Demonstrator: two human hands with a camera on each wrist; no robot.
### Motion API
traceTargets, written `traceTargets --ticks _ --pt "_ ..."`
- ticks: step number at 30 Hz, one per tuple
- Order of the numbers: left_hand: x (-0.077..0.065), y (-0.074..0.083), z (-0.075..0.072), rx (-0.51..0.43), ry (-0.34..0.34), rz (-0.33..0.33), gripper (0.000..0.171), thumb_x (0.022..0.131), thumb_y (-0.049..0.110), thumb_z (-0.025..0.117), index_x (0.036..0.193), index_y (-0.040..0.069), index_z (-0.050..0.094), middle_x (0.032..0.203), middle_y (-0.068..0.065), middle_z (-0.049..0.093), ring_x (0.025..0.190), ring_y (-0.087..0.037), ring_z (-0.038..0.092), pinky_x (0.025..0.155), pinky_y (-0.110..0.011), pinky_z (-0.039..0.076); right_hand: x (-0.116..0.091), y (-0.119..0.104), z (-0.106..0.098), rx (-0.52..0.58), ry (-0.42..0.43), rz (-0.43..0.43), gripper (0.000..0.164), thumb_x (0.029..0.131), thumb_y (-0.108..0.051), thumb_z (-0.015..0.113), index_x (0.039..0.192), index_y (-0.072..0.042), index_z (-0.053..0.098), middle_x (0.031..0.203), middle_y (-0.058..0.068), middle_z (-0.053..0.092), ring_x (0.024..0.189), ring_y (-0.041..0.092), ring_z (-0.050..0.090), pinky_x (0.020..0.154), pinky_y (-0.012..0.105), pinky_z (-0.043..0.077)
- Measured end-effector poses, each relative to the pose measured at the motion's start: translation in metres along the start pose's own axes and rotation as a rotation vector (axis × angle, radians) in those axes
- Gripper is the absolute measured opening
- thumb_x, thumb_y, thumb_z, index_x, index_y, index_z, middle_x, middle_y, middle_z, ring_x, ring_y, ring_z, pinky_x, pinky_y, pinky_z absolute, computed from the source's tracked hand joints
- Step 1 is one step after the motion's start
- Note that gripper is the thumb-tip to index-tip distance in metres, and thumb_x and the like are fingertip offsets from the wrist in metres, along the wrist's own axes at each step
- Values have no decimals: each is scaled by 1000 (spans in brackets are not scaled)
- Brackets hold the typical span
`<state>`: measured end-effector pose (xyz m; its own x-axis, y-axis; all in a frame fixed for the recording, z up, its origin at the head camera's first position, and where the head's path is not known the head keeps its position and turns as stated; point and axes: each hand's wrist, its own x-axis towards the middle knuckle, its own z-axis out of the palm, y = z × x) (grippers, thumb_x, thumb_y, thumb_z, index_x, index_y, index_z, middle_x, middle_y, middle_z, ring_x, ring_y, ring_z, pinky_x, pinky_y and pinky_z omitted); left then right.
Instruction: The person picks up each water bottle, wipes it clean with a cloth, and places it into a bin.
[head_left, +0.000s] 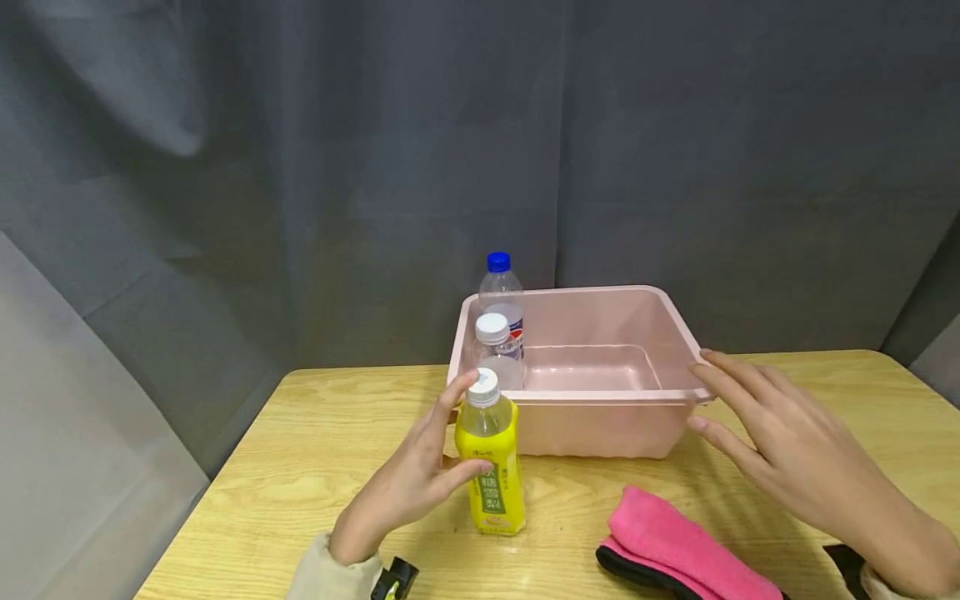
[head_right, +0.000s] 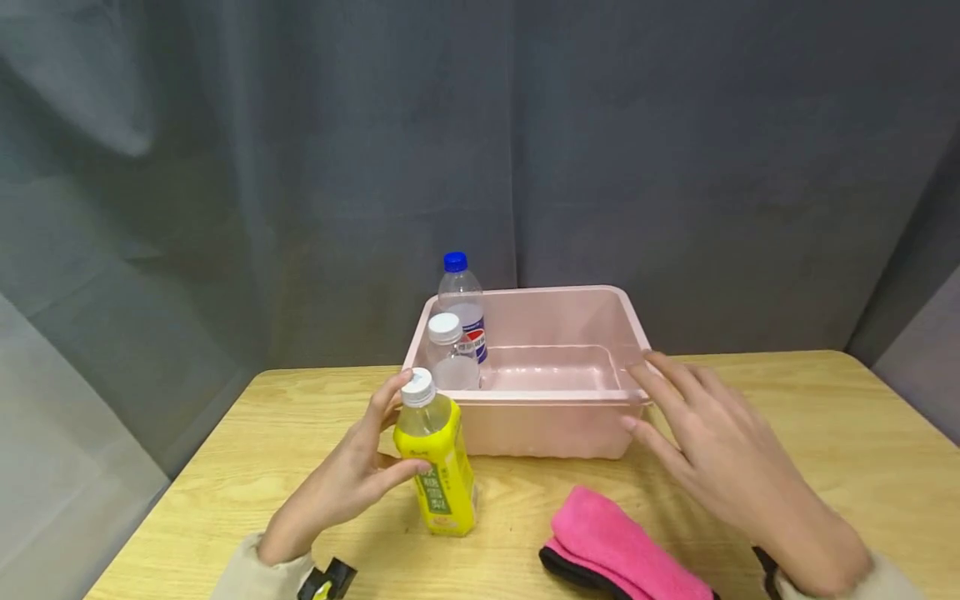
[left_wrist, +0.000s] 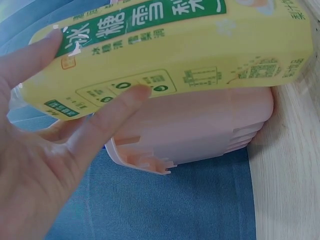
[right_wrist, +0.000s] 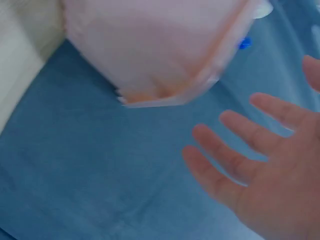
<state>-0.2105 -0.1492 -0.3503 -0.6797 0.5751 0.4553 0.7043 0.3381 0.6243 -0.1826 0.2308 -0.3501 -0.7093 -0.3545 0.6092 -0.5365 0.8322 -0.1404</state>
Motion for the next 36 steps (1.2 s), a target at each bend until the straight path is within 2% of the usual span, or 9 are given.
traceTargets --ticks 4,7,11,18,21,27,29,32,36 --pt "-1 -1 1 8 6 7 96 84 -8 77 155 15 17 149 -28 38 122 -42 54 71 -24 59 9 18 14 -38 -60 2 52 99 -34 66 138 -3 55 143 27 48 114 52 51 87 70 42" --pt "-1 -1 1 -3 2 -1 96 85 -8 76 156 15 17 149 -27 39 121 -42 54 71 -23 59 9 27 22 -44 -129 15 56 100 -36 63 141 0 52 147 30 43 118 55 47 90 72 40" --pt "-2 -1 0 -12 -1 -19 96 85 -8 76 155 16 17 145 -27 42 120 -42 55 71 -24 59 8 32 28 -37 -173 36 64 102 -37 60 146 7 45 151 30 39 124 57 43 92 73 39" --pt "-3 -1 0 -29 6 -13 96 84 -10 76 155 16 18 142 -26 43 118 -42 56 71 -24 59 8 32 31 -67 -129 9 64 103 -34 59 145 11 44 149 32 43 122 55 47 91 73 41" --pt "-2 0 -1 -7 3 -17 96 84 -8 77 155 18 17 141 -24 44 116 -40 58 72 -24 59 7 33 32 -85 -112 1 61 104 -34 57 144 12 45 148 31 44 121 54 48 90 73 42" --pt "-4 5 -6 103 39 -42 89 88 2 78 153 20 20 145 -19 46 114 -35 62 84 -40 60 5 33 34 -96 -90 -10 55 106 -28 55 142 13 47 147 31 45 120 53 51 89 72 43" --pt "-4 7 -10 115 49 -45 84 89 4 77 151 18 22 146 -19 46 118 -36 60 90 -45 58 5 33 35 -93 -77 -16 53 107 -26 53 141 13 47 146 32 46 119 54 52 89 71 44" --pt "-7 11 -19 139 42 -17 79 88 3 79 146 14 26 142 -17 50 119 -35 61 93 -46 56 6 32 35 -80 -59 -19 50 107 -24 52 140 14 49 144 33 47 118 54 53 89 71 44" --pt "-14 15 -39 186 12 38 79 80 2 86 141 10 38 130 -12 61 107 -25 65 86 -40 59 7 31 34 -65 -69 -1 49 107 -23 52 139 14 50 145 33 47 118 56 52 89 72 44"
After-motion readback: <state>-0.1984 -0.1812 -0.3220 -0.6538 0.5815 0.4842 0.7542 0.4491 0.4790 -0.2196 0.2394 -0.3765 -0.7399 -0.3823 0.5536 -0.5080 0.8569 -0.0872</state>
